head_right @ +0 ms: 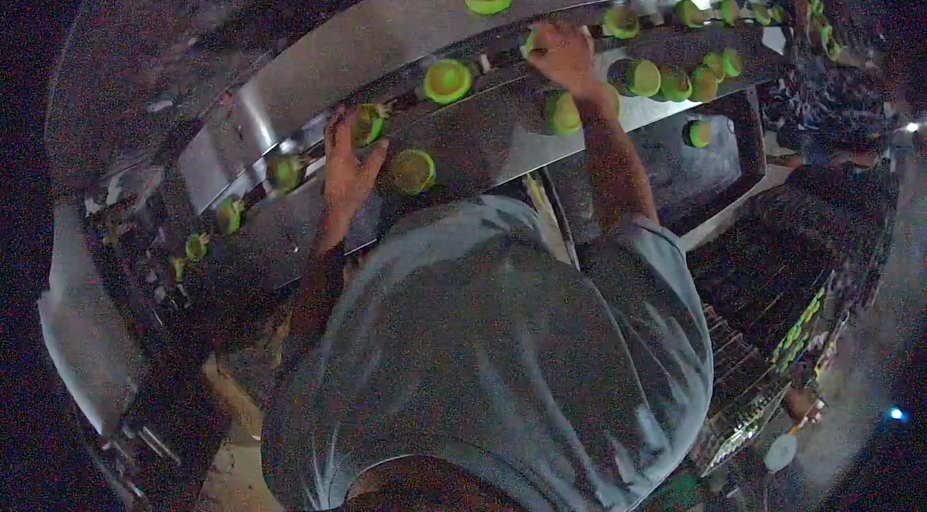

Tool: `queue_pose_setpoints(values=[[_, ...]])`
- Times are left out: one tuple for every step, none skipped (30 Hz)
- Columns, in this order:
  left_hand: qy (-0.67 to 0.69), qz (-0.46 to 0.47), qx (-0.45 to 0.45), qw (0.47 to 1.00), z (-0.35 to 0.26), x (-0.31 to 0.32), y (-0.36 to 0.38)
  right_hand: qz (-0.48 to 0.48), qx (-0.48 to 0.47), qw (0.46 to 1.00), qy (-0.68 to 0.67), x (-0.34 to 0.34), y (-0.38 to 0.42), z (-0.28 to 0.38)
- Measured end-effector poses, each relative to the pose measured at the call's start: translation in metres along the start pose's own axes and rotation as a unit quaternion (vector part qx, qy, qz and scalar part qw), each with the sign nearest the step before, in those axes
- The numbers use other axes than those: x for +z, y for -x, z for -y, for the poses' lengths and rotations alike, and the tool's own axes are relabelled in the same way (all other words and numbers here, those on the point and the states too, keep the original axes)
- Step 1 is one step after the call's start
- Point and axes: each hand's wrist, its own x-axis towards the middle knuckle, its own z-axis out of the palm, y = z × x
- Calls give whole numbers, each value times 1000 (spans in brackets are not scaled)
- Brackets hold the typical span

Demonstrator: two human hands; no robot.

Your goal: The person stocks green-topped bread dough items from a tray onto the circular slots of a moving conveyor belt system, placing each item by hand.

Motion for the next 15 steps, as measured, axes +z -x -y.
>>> queue_pose_setpoints(values=[[23, 4, 4, 1000, 0, 1, 0, 24, -20, 999, 25, 2, 2, 10], [25, 7, 5, 1000, 0, 0, 2, 50, -39, 997, 49, 3, 6, 21], [17, 3, 18, 1000, 0, -1, 4, 69, -27, 995, 62, 2, 9, 30], [9, -1, 31, 999, 0, -3, 5, 67, -26, 995, 62, 5, 10, 29], [8, -1, 32, 999, 1, -4, 7, -8, -8, 999, 46, 11, 12, 25], [18, -1, 18, 1000, 3, -3, 11, -84, 9, 996, 30, 15, 12, 23], [28, -1, 2, 1000, 5, -3, 13, -85, 6, 996, 30, 20, 7, 7], [27, -2, 1, 1000, 7, -4, 15, -109, 25, 993, 32, 25, 0, -19], [20, 7, -14, 1000, 9, -5, 17, -132, 45, 990, 35, 27, -2, -34], [14, 15, -28, 999, 9, -4, 18, -132, 46, 990, 34, 25, 1, -31], [13, 15, -26, 999, 8, -2, 18, -94, 14, 994, 49, 23, 2, -26], [9, 11, -29, 999, 6, 0, 19, -53, -19, 996, 63, 20, 4, -23], [5, 6, -33, 999, 5, 1, 18, 45, -47, 997, -28, 28, -4, -30], [2, 3, -33, 999, 0, 3, 14, 44, -50, 997, -30, 16, -5, -12], [29, 5, -20, 999, -6, 9, 12, 68, 11, 989, -129, 7, -1, 9]])
